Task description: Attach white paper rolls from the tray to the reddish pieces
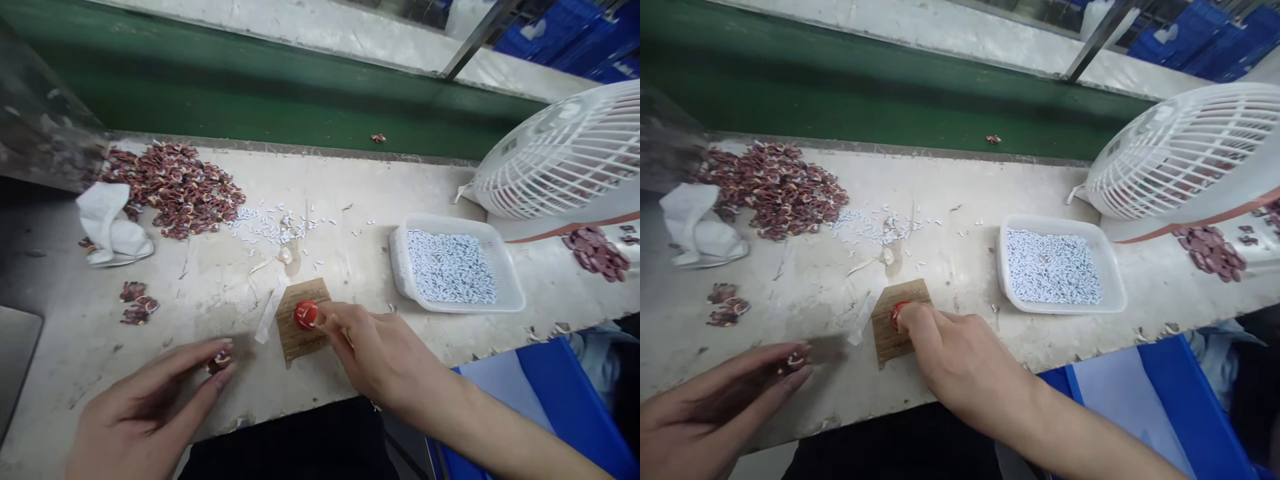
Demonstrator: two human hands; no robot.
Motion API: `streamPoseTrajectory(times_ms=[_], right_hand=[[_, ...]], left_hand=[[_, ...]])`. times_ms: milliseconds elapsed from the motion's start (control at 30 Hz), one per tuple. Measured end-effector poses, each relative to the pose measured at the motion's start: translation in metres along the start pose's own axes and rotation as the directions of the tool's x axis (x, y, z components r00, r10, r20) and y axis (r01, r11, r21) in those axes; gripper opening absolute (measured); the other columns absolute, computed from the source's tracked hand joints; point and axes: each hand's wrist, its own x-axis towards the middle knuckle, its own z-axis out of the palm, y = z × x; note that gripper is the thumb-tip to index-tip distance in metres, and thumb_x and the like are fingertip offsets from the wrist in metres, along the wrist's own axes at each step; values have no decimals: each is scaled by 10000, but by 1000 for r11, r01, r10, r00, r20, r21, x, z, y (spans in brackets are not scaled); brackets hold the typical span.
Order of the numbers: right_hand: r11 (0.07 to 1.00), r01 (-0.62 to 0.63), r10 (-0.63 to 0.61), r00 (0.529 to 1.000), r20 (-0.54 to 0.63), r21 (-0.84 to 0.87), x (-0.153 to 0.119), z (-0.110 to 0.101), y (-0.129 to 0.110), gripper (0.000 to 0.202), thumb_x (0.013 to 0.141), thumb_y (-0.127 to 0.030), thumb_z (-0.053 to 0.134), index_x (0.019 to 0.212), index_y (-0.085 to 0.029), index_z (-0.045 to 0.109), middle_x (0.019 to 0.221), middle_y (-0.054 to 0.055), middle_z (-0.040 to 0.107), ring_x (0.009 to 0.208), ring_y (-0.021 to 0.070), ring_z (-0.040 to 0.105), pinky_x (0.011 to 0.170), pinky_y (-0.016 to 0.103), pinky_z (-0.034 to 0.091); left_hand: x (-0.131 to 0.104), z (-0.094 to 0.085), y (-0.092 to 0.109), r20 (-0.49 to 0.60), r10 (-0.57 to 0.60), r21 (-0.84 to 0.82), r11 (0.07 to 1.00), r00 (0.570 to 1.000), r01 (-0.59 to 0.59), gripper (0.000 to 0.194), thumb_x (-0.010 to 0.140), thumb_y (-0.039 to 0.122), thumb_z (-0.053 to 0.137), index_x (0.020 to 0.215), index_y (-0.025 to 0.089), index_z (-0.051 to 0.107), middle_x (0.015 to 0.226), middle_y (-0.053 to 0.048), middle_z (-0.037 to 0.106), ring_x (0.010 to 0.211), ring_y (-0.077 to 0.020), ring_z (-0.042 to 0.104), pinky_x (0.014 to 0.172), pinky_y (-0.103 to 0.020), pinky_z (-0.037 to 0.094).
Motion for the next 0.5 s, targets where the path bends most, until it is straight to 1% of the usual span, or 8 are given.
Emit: streamPoseTrajectory(times_ms=[67, 133, 167, 200, 267, 333, 400, 500], right_hand=[[995, -51, 56, 996, -67, 84, -2, -8, -6, 114, 1160, -173, 609, 1218, -270, 606, 957, 50, 832, 691, 211, 742, 574, 318, 433], [967, -94, 136, 977, -167, 237, -5, -13, -14, 188, 1141, -139, 652, 1150, -302, 559, 1000, 32, 816, 706, 179, 743, 544, 288, 428], [940, -107, 182, 960, -211, 324, -7, -14, -17, 241, 1130, -124, 673, 1129, -316, 528, 1023, 22, 798, 733, 166, 747, 536, 268, 430], [909, -109, 222, 944, -244, 403, -9, -14, -20, 284, 1122, -115, 688, 1116, -327, 499, 1023, 8, 767, 764, 157, 751, 531, 248, 432], [841, -121, 300, 916, -268, 527, -13, -12, -22, 326, 1121, -111, 695, 1093, -341, 466, 948, -27, 675, 816, 148, 763, 529, 216, 422], [792, -132, 356, 893, -276, 596, -17, -7, -21, 326, 1128, -115, 686, 1080, -344, 459, 852, -54, 575, 890, 162, 788, 557, 208, 434], [765, -129, 386, 876, -288, 631, -21, -3, -17, 316, 1138, -124, 678, 1084, -346, 459, 794, -70, 529, 896, 170, 784, 579, 211, 444], [734, -126, 414, 862, -293, 667, -27, -1, -12, 292, 1149, -159, 680, 1094, -338, 457, 854, -61, 633, 686, 122, 640, 572, 220, 431]], left_hand=[[1, 7, 16, 36, -26, -108, 994, 999, 30, 211, 941, 541, 922, 1052, 363, 899, 1005, 36, 946, 885, -213, 930, 844, -164, 688], [4, 13, 29, 43, -18, -194, 981, 999, 26, 213, 949, 534, 916, 989, 329, 876, 962, 15, 940, 851, -224, 929, 836, -187, 709], [6, 15, 33, 37, 2, -193, 981, 999, 6, 199, 953, 518, 915, 1005, 331, 875, 956, 17, 939, 842, -225, 929, 831, -200, 721], [8, 16, 36, 27, 37, -153, 988, 999, -33, 177, 963, 505, 905, 1038, 345, 885, 971, 25, 942, 853, -224, 929, 845, -214, 728], [13, 15, 35, 11, 150, 25, 988, 989, -151, 149, 1003, 498, 847, 1102, 408, 914, 1044, 53, 947, 907, -210, 931, 913, -228, 720], [17, 8, 30, 31, 254, 186, 949, 967, -255, 160, 1026, 533, 793, 1081, 464, 926, 1090, 83, 943, 955, -197, 929, 977, -228, 683], [21, -1, 24, 66, 264, 234, 933, 962, -272, 185, 1018, 592, 785, 1047, 480, 930, 1073, 93, 941, 945, -199, 927, 929, -208, 674], [25, -15, 19, 128, 217, 226, 944, 968, -241, 216, 1004, 652, 800, 1052, 488, 932, 1054, 90, 939, 937, -208, 923, 865, -178, 665]])
